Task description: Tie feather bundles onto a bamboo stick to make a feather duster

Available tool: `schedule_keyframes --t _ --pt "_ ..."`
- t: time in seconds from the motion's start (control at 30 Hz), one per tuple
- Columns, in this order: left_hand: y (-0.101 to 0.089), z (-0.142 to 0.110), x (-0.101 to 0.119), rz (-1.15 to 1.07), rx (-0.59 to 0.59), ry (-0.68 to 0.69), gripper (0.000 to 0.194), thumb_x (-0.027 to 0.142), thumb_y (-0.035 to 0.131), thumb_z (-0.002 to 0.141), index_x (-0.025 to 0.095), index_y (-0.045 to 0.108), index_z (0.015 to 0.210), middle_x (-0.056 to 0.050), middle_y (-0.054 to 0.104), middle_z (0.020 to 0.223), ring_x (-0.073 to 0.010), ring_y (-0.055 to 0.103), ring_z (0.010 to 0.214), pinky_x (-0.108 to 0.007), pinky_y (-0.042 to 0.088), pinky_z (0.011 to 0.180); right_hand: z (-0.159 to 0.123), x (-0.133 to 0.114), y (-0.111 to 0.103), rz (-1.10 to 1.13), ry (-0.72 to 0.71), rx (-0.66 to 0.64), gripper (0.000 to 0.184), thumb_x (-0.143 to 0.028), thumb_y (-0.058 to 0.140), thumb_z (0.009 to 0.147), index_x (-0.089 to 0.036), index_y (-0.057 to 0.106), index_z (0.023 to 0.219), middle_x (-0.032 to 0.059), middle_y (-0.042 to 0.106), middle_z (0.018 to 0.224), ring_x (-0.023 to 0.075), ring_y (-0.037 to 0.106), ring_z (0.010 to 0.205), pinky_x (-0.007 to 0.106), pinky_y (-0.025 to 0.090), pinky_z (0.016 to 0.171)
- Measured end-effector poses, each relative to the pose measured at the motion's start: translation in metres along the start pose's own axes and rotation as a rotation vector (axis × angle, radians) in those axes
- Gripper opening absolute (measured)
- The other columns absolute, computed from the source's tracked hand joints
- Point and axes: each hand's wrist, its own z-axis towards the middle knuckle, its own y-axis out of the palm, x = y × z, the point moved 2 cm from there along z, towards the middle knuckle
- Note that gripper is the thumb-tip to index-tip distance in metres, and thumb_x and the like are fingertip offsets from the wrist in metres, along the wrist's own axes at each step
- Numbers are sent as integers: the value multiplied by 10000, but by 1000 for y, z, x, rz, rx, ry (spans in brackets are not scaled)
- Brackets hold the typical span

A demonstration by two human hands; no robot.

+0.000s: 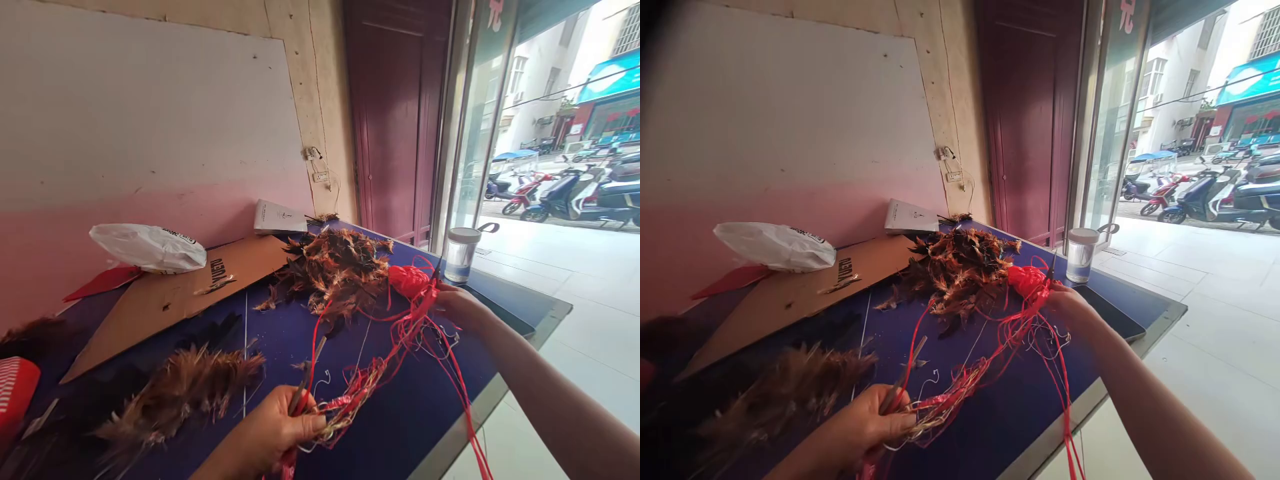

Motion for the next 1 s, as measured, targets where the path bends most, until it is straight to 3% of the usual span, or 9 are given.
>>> schedule_keyframes --t 0.1,0.2,0.3,0.43,0.6,0.67,0.8,0.9,1.0 --pt "-7 5 -13 -5 55 -25 355 466 709 532 172 518 591 79 383 410 -41 259 318 -190 129 345 3 -7 -18 198 149 -98 239 -171 556 616 -192 581 853 60 669 788 214 640 713 376 506 677" --pt "-12 7 -18 -48 94 12 358 448 735 499 158 552 600 64 417 439 -46 291 353 -190 165 362 5 -12 -36 135 134 -20 213 -189 528 640 -197 569 849 83 672 837 234 644 760 388 513 672" --pt "-12 5 -7 -88 118 45 418 436 751 483 152 623 761 73 408 426 -52 305 365 -185 192 379 -1 -21 -34 136 128 45 227 -194 540 646 -209 573 870 82 675 844 227 645 746 359 517 623" --pt "2 5 34 -133 85 84 567 507 666 586 157 588 1025 102 333 366 -49 251 330 -168 144 350 -21 -45 7 200 126 -50 319 -218 591 659 -219 595 978 71 670 917 214 637 794 331 511 653" --pt "31 34 82 -278 167 239 555 477 695 572 152 586 1010 116 306 391 -30 234 323 -156 165 331 -48 -73 74 175 71 -203 363 -207 605 676 -211 615 1039 48 664 949 177 627 747 271 490 620" --pt "43 50 86 -350 206 218 581 457 729 535 154 578 1007 113 331 407 -27 245 318 -159 160 327 -59 -78 97 195 44 -258 406 -201 597 678 -207 598 1084 45 664 937 173 621 717 276 486 614" --pt "65 72 85 -403 121 304 497 452 731 546 147 612 920 101 344 397 -27 244 301 -187 147 320 -73 -78 125 156 -69 -292 422 -188 544 720 -215 559 1142 33 649 991 174 607 767 300 481 689" --pt "71 79 80 -429 120 278 459 493 717 544 151 618 834 102 309 368 -32 226 287 -199 99 319 -75 -76 129 106 -138 -241 440 -168 532 720 -222 538 1157 24 637 1024 190 596 857 316 471 762" --pt "69 84 74 -476 87 209 427 514 712 533 162 591 742 107 299 359 -27 212 287 -189 76 324 -73 -75 124 93 -111 -269 462 -205 563 719 -226 514 1179 35 625 1061 208 597 885 334 477 768"
